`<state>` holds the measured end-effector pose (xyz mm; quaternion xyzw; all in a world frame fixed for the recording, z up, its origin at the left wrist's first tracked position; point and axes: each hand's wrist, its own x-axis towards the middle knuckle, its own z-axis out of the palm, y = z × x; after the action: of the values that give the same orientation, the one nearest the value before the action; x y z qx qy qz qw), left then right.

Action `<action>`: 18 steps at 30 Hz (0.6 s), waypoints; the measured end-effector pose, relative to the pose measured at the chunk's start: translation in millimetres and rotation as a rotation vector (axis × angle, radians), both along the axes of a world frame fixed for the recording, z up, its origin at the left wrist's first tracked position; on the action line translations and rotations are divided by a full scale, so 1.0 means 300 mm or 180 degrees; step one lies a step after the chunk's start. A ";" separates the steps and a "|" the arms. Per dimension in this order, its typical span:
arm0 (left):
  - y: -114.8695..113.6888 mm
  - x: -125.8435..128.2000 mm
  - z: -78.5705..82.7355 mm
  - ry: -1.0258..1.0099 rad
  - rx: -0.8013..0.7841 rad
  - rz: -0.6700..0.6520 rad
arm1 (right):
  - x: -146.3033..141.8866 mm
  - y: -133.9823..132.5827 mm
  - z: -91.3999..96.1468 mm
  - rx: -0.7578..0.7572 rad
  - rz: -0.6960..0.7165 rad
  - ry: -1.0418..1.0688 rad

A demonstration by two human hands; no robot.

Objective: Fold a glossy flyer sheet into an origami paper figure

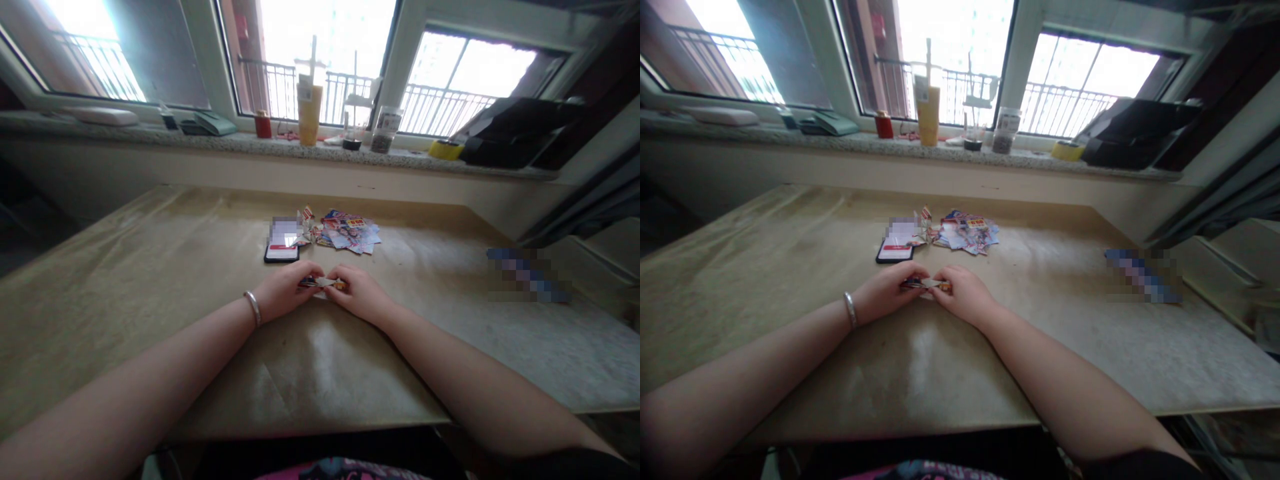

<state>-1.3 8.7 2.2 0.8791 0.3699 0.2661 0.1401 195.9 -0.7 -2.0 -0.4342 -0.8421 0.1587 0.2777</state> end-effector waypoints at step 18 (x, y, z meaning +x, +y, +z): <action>0.002 -0.001 0.010 0.0085 0.0268 -0.0072 | -0.004 -0.012 0.003 0.0100 -0.0193 0.0018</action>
<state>-1.5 9.2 5.3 0.8918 0.3502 0.2681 0.1010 194.7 -4.4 -1.2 -0.4547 -0.8301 0.1381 0.2916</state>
